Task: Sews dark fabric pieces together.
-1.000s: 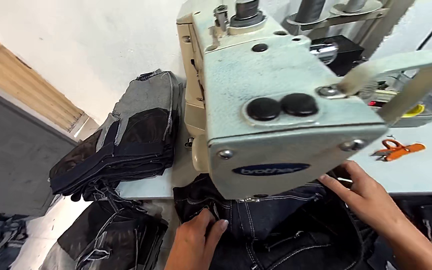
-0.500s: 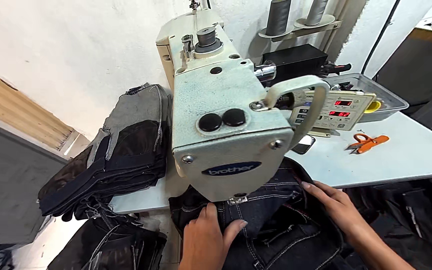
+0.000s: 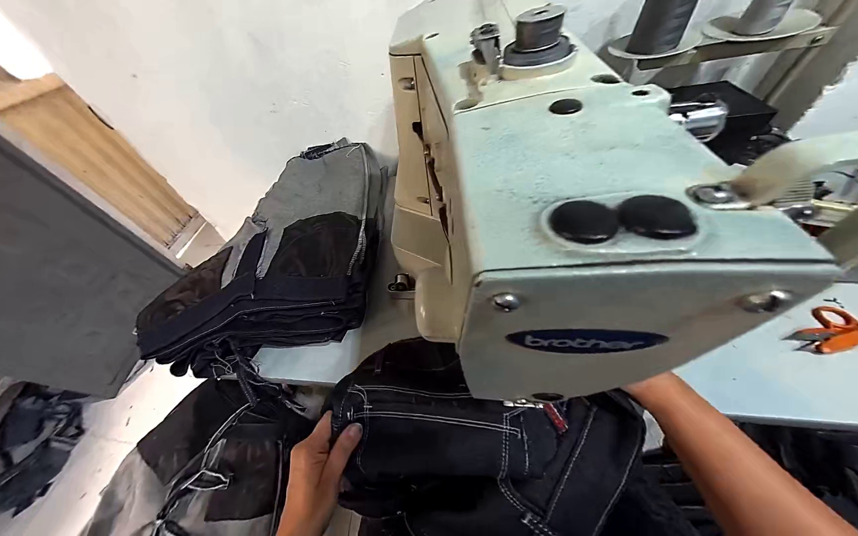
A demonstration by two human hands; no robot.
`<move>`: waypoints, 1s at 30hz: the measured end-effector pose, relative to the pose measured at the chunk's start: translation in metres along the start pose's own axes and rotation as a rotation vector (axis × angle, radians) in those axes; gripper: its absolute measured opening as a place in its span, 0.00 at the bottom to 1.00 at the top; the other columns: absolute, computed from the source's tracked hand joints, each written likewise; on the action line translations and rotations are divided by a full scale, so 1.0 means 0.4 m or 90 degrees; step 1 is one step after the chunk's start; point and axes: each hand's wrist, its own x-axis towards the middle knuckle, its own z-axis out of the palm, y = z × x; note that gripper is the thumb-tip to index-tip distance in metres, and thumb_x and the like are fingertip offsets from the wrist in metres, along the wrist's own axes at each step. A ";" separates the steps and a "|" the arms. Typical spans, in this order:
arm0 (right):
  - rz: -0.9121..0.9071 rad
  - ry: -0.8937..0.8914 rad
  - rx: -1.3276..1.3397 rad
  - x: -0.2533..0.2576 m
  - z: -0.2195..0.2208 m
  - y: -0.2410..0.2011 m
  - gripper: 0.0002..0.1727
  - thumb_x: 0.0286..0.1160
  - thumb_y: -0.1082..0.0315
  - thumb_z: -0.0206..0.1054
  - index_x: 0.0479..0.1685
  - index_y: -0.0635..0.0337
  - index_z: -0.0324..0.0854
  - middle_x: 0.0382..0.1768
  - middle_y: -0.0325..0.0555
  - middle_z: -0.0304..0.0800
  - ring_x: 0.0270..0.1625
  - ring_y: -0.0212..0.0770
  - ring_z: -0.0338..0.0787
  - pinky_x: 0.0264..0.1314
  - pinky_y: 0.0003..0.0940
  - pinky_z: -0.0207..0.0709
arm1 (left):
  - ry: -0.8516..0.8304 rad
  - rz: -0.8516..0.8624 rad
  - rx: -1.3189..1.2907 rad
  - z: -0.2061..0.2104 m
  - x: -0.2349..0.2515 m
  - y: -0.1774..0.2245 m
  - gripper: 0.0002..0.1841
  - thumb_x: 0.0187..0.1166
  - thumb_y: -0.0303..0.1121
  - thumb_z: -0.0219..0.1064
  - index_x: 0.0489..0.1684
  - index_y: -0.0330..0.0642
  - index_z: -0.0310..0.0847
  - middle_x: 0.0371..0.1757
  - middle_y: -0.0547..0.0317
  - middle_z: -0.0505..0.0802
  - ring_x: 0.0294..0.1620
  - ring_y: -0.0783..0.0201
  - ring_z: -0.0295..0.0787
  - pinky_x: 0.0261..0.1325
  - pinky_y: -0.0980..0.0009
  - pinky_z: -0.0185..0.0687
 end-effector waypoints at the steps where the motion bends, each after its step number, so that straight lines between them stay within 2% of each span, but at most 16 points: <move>1: 0.020 -0.046 0.000 0.018 -0.010 0.000 0.16 0.64 0.70 0.72 0.48 0.72 0.85 0.43 0.60 0.90 0.50 0.50 0.89 0.59 0.50 0.79 | -0.007 0.000 0.008 0.003 -0.012 0.004 0.16 0.82 0.37 0.61 0.46 0.30 0.86 0.25 0.64 0.91 0.19 0.78 0.85 0.24 0.76 0.84; 2: 0.042 -0.063 0.009 0.028 -0.015 0.000 0.15 0.64 0.73 0.73 0.49 0.72 0.84 0.43 0.58 0.89 0.50 0.47 0.88 0.61 0.45 0.78 | -0.017 -0.003 0.012 0.004 -0.026 0.009 0.16 0.83 0.37 0.61 0.46 0.28 0.85 0.24 0.63 0.90 0.18 0.77 0.84 0.23 0.75 0.84; 4: 0.000 0.020 0.024 0.032 0.022 0.056 0.14 0.58 0.67 0.71 0.40 0.67 0.85 0.34 0.46 0.89 0.41 0.33 0.87 0.50 0.32 0.78 | -0.024 -0.010 0.007 0.003 -0.048 0.022 0.16 0.83 0.36 0.61 0.46 0.27 0.84 0.24 0.62 0.90 0.18 0.78 0.83 0.22 0.76 0.83; 7: -0.038 0.045 0.056 -0.002 0.045 0.123 0.20 0.66 0.58 0.67 0.47 0.68 0.85 0.40 0.48 0.90 0.47 0.32 0.87 0.56 0.35 0.78 | 0.018 -0.008 -0.033 0.011 -0.069 0.056 0.13 0.82 0.32 0.62 0.46 0.27 0.84 0.26 0.65 0.92 0.21 0.81 0.86 0.25 0.78 0.85; 8: -0.039 0.046 0.068 -0.021 0.040 0.116 0.19 0.67 0.60 0.67 0.45 0.70 0.85 0.40 0.52 0.89 0.47 0.37 0.86 0.56 0.41 0.76 | 0.037 0.009 -0.044 0.009 -0.075 0.071 0.12 0.81 0.31 0.63 0.46 0.27 0.83 0.28 0.66 0.92 0.24 0.83 0.88 0.29 0.80 0.86; 9: -0.041 0.052 0.048 -0.044 0.030 0.100 0.19 0.69 0.56 0.66 0.43 0.67 0.86 0.38 0.49 0.90 0.47 0.34 0.87 0.55 0.39 0.77 | 0.053 0.036 -0.047 0.001 -0.081 0.084 0.12 0.80 0.30 0.64 0.45 0.26 0.84 0.29 0.66 0.93 0.28 0.84 0.89 0.35 0.81 0.88; 11: -0.023 0.093 -0.015 -0.071 -0.003 0.044 0.18 0.67 0.52 0.64 0.25 0.59 0.84 0.23 0.33 0.83 0.32 0.17 0.82 0.37 0.21 0.75 | 0.060 0.085 -0.027 -0.018 -0.079 0.111 0.13 0.79 0.32 0.66 0.43 0.24 0.84 0.31 0.64 0.95 0.34 0.85 0.90 0.43 0.80 0.88; 12: -0.001 0.101 -0.030 -0.078 -0.017 0.040 0.19 0.67 0.51 0.63 0.20 0.58 0.81 0.18 0.30 0.78 0.26 0.14 0.77 0.30 0.19 0.71 | 0.041 0.089 -0.004 -0.020 -0.069 0.121 0.15 0.80 0.35 0.66 0.43 0.26 0.85 0.31 0.63 0.94 0.34 0.83 0.90 0.42 0.78 0.89; 15: 0.064 0.125 -0.066 -0.078 -0.037 0.051 0.18 0.69 0.60 0.64 0.26 0.69 0.84 0.21 0.45 0.81 0.27 0.34 0.81 0.32 0.41 0.72 | -0.001 0.045 0.011 0.038 -0.019 0.118 0.18 0.82 0.44 0.65 0.43 0.34 0.88 0.28 0.62 0.92 0.26 0.75 0.90 0.29 0.72 0.88; 17: 0.078 0.130 -0.080 -0.059 -0.044 0.045 0.14 0.68 0.65 0.65 0.27 0.70 0.84 0.23 0.51 0.82 0.30 0.44 0.83 0.35 0.51 0.71 | 0.024 0.005 -0.057 0.072 0.029 0.094 0.15 0.82 0.41 0.63 0.44 0.37 0.89 0.31 0.65 0.94 0.32 0.75 0.92 0.38 0.72 0.90; 19: 0.043 0.131 -0.115 -0.048 -0.043 0.019 0.15 0.63 0.62 0.64 0.26 0.68 0.84 0.24 0.52 0.83 0.31 0.47 0.86 0.35 0.53 0.72 | 0.055 -0.036 -0.129 0.066 0.062 0.062 0.14 0.81 0.38 0.62 0.45 0.37 0.89 0.35 0.64 0.96 0.38 0.73 0.94 0.47 0.69 0.92; 22: 0.022 0.086 -0.084 -0.027 -0.043 -0.019 0.18 0.63 0.62 0.65 0.38 0.72 0.86 0.38 0.61 0.89 0.47 0.57 0.89 0.51 0.61 0.75 | 0.035 -0.053 -0.166 0.030 0.061 0.040 0.13 0.83 0.36 0.60 0.47 0.38 0.88 0.34 0.67 0.95 0.36 0.76 0.93 0.43 0.74 0.91; 23: 0.039 0.060 -0.047 -0.013 -0.042 0.004 0.18 0.65 0.61 0.66 0.42 0.70 0.86 0.40 0.59 0.89 0.48 0.54 0.88 0.53 0.59 0.75 | 0.019 -0.054 -0.171 0.026 0.048 0.044 0.13 0.83 0.36 0.60 0.48 0.38 0.87 0.33 0.68 0.95 0.33 0.77 0.92 0.38 0.76 0.90; 25: 0.047 0.021 -0.010 0.020 -0.034 0.091 0.20 0.70 0.52 0.67 0.46 0.59 0.87 0.38 0.44 0.91 0.44 0.36 0.90 0.48 0.45 0.82 | -0.008 -0.057 -0.166 0.025 0.014 0.070 0.13 0.83 0.35 0.60 0.51 0.35 0.85 0.30 0.69 0.94 0.25 0.78 0.89 0.26 0.77 0.87; 27: 0.061 0.003 0.013 0.043 -0.037 0.085 0.13 0.66 0.61 0.70 0.42 0.60 0.90 0.35 0.45 0.93 0.40 0.38 0.92 0.46 0.45 0.83 | -0.018 -0.063 -0.152 0.024 -0.017 0.088 0.12 0.84 0.32 0.60 0.52 0.32 0.83 0.28 0.70 0.93 0.21 0.79 0.87 0.21 0.77 0.85; 30: 0.106 -0.069 -0.021 0.046 -0.049 0.024 0.08 0.69 0.71 0.73 0.43 0.66 0.87 0.36 0.53 0.91 0.42 0.45 0.90 0.51 0.46 0.80 | -0.007 -0.047 -0.163 0.021 -0.038 0.070 0.11 0.83 0.28 0.58 0.53 0.31 0.82 0.32 0.72 0.94 0.27 0.82 0.89 0.30 0.79 0.88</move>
